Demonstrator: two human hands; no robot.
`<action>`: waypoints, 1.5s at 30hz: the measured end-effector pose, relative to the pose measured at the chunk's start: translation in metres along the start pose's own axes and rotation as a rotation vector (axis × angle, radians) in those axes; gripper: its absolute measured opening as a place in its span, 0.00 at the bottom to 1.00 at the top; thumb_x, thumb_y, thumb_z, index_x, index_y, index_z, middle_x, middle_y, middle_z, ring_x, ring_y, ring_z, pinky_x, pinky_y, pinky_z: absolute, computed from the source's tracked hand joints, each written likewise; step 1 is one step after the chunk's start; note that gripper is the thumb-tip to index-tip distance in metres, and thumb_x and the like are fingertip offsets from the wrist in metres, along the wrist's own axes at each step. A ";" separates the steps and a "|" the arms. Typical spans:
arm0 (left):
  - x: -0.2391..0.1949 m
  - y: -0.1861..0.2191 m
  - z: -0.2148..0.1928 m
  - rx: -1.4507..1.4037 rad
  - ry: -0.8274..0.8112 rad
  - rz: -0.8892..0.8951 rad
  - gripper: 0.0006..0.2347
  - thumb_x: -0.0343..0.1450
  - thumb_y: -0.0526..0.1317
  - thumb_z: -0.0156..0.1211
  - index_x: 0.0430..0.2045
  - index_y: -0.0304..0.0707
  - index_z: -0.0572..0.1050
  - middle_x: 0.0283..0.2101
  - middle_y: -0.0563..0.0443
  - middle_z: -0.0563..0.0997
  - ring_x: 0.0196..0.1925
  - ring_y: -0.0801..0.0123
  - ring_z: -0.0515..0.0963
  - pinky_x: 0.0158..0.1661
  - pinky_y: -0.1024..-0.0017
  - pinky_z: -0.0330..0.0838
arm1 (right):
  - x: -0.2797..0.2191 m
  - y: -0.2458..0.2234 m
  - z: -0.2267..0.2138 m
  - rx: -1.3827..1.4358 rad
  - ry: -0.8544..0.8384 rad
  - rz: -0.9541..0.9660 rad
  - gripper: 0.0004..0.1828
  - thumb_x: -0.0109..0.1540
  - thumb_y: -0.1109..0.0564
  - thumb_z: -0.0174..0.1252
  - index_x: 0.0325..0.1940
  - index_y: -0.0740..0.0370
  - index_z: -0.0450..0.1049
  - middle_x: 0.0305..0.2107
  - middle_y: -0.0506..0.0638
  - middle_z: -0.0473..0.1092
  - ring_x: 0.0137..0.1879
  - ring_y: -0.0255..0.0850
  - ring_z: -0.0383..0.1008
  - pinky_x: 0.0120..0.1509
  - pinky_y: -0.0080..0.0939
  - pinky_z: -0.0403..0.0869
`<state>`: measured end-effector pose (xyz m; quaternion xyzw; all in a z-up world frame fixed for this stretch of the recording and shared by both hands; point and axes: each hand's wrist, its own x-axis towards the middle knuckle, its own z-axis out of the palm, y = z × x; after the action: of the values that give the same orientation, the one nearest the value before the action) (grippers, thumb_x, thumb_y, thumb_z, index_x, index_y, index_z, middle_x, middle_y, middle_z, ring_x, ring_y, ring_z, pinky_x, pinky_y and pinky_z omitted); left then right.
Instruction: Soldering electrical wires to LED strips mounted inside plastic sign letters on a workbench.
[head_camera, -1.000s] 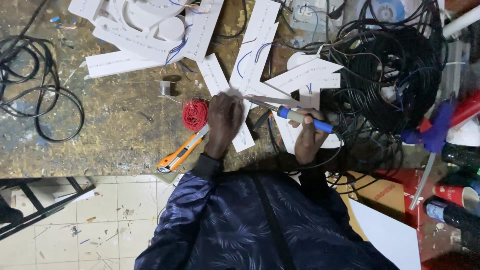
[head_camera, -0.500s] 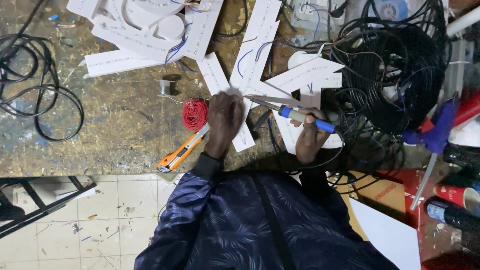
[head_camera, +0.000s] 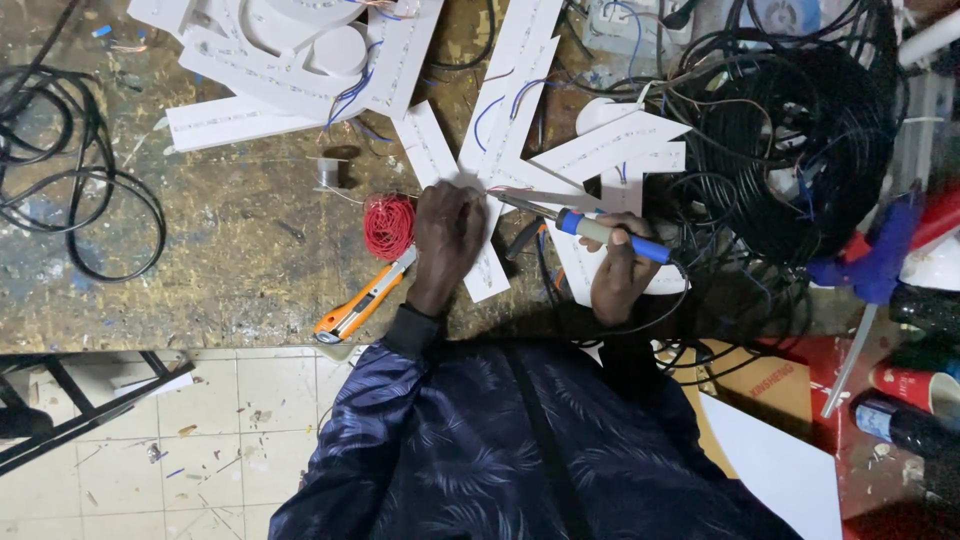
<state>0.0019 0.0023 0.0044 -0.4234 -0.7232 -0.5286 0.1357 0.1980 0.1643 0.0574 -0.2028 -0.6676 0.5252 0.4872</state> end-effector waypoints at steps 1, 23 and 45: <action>-0.001 -0.001 0.001 0.000 0.000 0.000 0.03 0.77 0.34 0.65 0.36 0.35 0.84 0.29 0.40 0.76 0.33 0.41 0.77 0.39 0.52 0.73 | 0.000 0.002 0.000 0.000 0.000 0.000 0.22 0.77 0.47 0.54 0.45 0.71 0.78 0.21 0.55 0.71 0.29 0.43 0.81 0.41 0.40 0.84; 0.004 0.007 -0.004 -0.006 -0.031 -0.083 0.03 0.77 0.36 0.64 0.37 0.38 0.83 0.31 0.42 0.75 0.35 0.41 0.77 0.40 0.51 0.73 | 0.003 0.001 0.001 0.088 0.051 0.003 0.22 0.79 0.51 0.51 0.36 0.69 0.71 0.28 0.62 0.72 0.27 0.47 0.78 0.40 0.49 0.85; 0.004 0.009 -0.003 0.007 -0.057 -0.088 0.04 0.78 0.37 0.64 0.36 0.37 0.81 0.31 0.39 0.75 0.36 0.38 0.78 0.42 0.50 0.72 | -0.002 0.010 0.007 0.214 0.087 0.116 0.15 0.78 0.57 0.48 0.49 0.74 0.73 0.28 0.59 0.70 0.29 0.42 0.74 0.43 0.48 0.85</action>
<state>0.0054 0.0023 0.0138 -0.4056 -0.7464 -0.5193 0.0931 0.1908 0.1628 0.0472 -0.2106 -0.5732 0.6113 0.5033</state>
